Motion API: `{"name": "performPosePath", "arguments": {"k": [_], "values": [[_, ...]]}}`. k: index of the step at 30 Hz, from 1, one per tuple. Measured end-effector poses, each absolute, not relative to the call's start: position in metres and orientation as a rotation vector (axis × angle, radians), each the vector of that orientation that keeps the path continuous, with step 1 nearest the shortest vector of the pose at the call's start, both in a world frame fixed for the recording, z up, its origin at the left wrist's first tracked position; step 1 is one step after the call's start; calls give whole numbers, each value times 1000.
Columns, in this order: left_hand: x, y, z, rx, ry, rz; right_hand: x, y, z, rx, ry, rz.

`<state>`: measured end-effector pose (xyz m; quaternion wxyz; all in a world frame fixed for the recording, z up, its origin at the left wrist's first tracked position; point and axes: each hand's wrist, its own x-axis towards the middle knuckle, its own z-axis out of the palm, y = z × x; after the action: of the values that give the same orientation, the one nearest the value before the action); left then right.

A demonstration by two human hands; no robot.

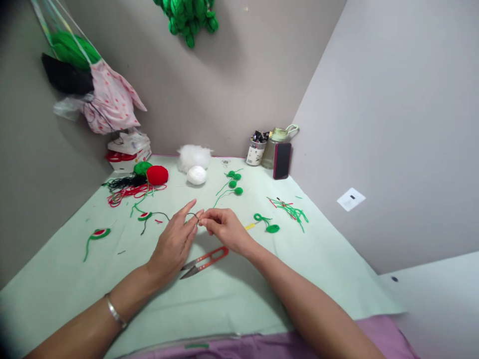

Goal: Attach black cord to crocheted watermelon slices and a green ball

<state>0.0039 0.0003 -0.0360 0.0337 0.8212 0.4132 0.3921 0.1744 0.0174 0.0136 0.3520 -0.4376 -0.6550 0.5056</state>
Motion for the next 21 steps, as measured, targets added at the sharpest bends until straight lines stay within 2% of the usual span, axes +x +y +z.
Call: {"name": "performPosePath", "arguments": {"k": [21], "values": [[2, 3, -37, 2528, 1288, 1119, 176, 21, 5, -1169, -1714, 1276]]}}
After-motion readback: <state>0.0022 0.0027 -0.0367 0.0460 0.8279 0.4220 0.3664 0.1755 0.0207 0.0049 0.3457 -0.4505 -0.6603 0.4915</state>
